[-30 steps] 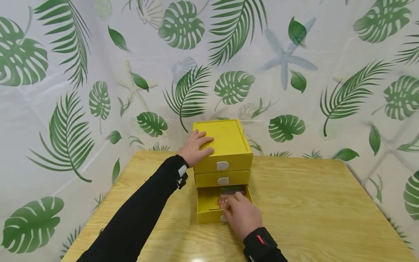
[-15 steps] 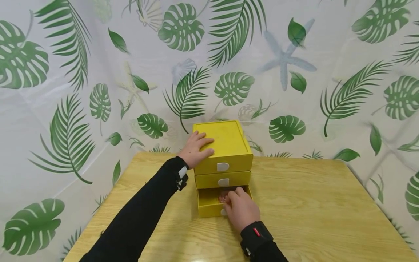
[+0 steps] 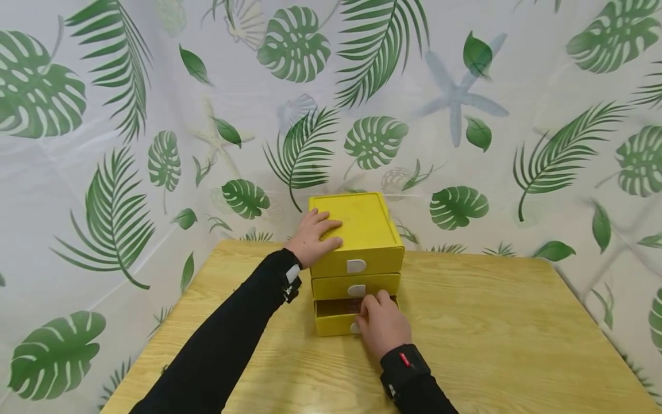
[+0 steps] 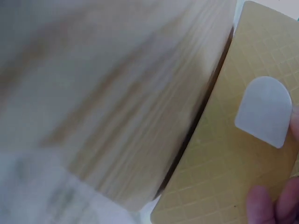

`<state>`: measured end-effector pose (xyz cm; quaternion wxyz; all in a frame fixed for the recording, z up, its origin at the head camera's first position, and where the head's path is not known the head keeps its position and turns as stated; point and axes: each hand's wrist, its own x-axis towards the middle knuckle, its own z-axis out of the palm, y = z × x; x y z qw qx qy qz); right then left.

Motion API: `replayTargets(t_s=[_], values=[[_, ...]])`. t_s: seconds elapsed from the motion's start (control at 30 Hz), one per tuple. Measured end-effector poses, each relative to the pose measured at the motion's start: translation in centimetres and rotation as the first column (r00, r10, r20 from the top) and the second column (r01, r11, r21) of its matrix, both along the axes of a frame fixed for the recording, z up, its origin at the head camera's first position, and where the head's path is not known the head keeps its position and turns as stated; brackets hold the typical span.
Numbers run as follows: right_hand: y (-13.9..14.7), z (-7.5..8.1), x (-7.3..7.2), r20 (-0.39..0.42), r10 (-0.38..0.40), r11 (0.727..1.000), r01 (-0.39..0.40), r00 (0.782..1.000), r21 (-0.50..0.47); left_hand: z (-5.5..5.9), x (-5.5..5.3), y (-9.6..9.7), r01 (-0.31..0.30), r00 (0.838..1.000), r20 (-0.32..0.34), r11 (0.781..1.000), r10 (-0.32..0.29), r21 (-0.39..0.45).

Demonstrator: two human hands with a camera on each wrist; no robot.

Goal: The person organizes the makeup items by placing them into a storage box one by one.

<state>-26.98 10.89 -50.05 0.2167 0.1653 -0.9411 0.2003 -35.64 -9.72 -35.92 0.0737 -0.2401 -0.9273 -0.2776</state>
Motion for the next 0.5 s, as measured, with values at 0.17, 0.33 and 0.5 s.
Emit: replayTargets(t_s=[0.17, 0.33, 0.5], values=[[-0.2, -0.2, -1.0, -0.034, 0.008, 1.0, -0.009, 0.999, -0.012, 0.1, 0.0, 0.0, 0.01, 1.0, 0.001, 1.0, -0.01, 0.009], [-0.3, -0.5, -1.3, -0.053, 0.037, 0.999, -0.038, 0.998, -0.011, 0.0, 0.0, 0.0, 0.009, 1.0, 0.009, 1.0, -0.009, 0.006], [-0.5, -0.8, -1.7, -0.024, 0.064, 0.998, -0.064, 0.998, -0.015, 0.1, -0.1, -0.1, -0.005, 1.0, 0.006, 1.0, 0.005, -0.002]])
